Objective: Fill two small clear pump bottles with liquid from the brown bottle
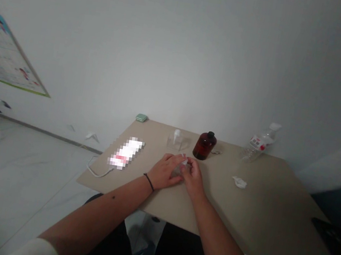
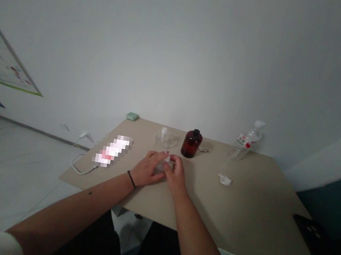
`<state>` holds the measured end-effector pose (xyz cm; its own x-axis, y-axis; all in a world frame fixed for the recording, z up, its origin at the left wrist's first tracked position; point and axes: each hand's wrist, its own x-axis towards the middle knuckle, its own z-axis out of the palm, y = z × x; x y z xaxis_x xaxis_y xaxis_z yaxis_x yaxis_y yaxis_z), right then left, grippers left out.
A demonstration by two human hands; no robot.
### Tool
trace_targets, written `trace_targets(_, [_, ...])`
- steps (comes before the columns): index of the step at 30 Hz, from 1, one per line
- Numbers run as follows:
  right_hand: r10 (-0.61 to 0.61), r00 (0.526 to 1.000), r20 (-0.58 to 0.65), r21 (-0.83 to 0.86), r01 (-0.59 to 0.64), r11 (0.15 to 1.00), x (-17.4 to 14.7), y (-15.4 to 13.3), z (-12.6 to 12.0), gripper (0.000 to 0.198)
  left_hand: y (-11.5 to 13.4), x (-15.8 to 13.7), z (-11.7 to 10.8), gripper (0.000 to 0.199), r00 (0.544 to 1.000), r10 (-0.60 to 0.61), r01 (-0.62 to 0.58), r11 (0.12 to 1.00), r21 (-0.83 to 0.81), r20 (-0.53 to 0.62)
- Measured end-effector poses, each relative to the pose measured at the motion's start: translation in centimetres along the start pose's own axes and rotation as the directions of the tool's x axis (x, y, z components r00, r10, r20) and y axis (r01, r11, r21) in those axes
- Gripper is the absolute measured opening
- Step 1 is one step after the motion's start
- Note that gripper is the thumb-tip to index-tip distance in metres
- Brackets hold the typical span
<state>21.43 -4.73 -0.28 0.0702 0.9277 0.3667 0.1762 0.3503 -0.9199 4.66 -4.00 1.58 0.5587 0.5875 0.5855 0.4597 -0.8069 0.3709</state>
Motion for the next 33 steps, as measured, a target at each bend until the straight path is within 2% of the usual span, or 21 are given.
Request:
trace_targets(8, [0.007, 1.000, 0.011, 0.034, -0.008, 0.999, 0.1, 0.0, 0.0, 0.040, -0.1, -0.1, 0.1, 0.068, 1.000, 0.003, -0.003, 1.000, 0.014, -0.003])
trace_targets(13, [-0.041, 0.999, 0.021, -0.009, 0.041, 0.999, 0.0, -0.4, -0.1, 0.031, 0.0, -0.1, 0.0, 0.070, 1.000, -0.002, 0.002, 1.000, 0.003, 0.008])
trace_targets(18, [-0.007, 1.000, 0.026, -0.013, 0.008, 1.000, 0.0, -0.2, -0.2, 0.039, 0.0, 0.0, -0.1, 0.069, 1.000, -0.014, 0.014, 1.000, 0.003, 0.019])
trace_targets(22, [-0.070, 0.997, 0.017, -0.033, 0.071, 0.997, 0.1, -0.4, 0.0, 0.035, -0.1, -0.1, -0.1, 0.072, 1.000, 0.000, 0.000, 1.000, 0.007, 0.016])
trace_targets(25, [-0.074, 0.997, 0.001, -0.028, 0.074, 0.997, -0.3, -0.8, 0.0, 0.035, -0.2, -0.1, 0.0, 0.072, 1.000, 0.028, -0.028, 1.000, 0.009, 0.001])
trace_targets(27, [-0.066, 0.996, -0.066, -0.044, 0.063, 0.997, -0.3, -0.9, -0.6, 0.036, -0.3, -0.2, 0.1, 0.072, 1.000, 0.031, -0.031, 0.999, 0.019, -0.004])
trace_targets(29, [-0.053, 0.976, -0.212, -0.091, 0.035, 0.995, 0.1, -0.5, -1.7, 0.037, -0.3, -0.2, 0.1, 0.073, 1.000, 0.015, -0.015, 1.000, 0.026, 0.002])
trace_targets(31, [-0.017, 0.920, -0.392, -0.138, -0.041, 0.990, 1.4, 0.2, -3.4, 0.038, -0.3, -0.2, 0.1, 0.074, 1.000, -0.004, 0.004, 1.000, 0.025, 0.011])
trace_targets(33, [0.057, 0.859, -0.509, -0.148, -0.153, 0.977, 3.3, 1.2, -5.1, 0.052, -0.3, -0.2, 0.1, 0.074, 1.000, -0.007, 0.007, 1.000, 0.022, 0.011])
